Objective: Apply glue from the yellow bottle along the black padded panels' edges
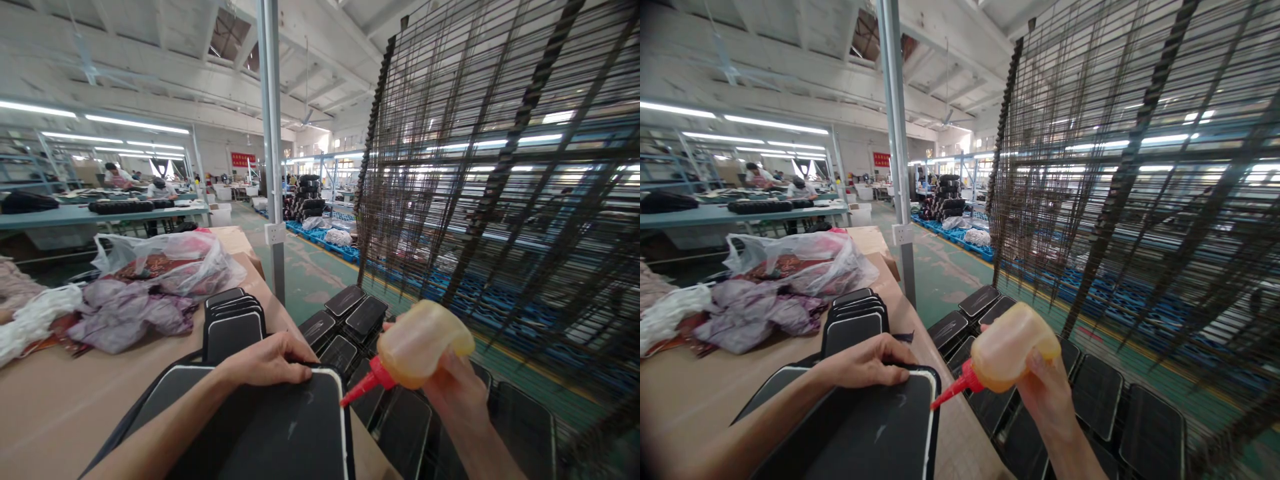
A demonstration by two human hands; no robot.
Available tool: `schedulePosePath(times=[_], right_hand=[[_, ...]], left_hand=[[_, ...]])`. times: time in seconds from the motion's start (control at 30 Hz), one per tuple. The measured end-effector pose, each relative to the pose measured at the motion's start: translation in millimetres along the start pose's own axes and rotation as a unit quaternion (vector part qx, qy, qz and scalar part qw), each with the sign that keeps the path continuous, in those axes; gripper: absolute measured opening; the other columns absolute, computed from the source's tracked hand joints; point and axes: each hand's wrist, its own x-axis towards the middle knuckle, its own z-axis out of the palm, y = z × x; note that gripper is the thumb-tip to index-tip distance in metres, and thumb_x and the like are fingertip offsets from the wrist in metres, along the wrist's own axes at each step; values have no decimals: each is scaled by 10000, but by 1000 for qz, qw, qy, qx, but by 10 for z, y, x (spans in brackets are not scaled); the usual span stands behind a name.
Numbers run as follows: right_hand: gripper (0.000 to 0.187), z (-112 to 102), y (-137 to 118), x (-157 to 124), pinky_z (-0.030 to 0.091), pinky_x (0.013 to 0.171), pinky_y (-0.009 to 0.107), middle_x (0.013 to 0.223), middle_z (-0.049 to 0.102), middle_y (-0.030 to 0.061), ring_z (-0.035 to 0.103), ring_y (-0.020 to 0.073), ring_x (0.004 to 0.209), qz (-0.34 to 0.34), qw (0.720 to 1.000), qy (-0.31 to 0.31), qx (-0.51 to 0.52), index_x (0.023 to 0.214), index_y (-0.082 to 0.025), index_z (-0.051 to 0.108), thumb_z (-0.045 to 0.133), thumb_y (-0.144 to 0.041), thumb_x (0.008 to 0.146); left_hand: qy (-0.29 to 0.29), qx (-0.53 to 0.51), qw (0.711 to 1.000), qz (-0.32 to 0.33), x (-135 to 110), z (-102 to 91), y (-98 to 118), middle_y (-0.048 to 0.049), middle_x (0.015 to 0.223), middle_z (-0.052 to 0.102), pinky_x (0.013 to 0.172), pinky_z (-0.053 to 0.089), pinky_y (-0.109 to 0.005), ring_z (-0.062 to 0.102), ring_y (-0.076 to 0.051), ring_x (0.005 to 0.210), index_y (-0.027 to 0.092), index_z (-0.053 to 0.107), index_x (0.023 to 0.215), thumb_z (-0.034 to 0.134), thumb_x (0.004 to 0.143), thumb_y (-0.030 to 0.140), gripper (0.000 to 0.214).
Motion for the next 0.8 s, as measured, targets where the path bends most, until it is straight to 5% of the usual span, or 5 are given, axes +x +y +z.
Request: schedulePosePath(times=[0.8], right_hand=[[580,-28,26,-135,458,848,565,1139,626,102,581,388,1010,55,998,28,-23,1210,-273,562,696,-522,704]], left_hand=[[63,-193,975,-89,60,-28,-293,-16,710,669,512,363,-168,512,-90,573,140,739,855,669,720,403,304]])
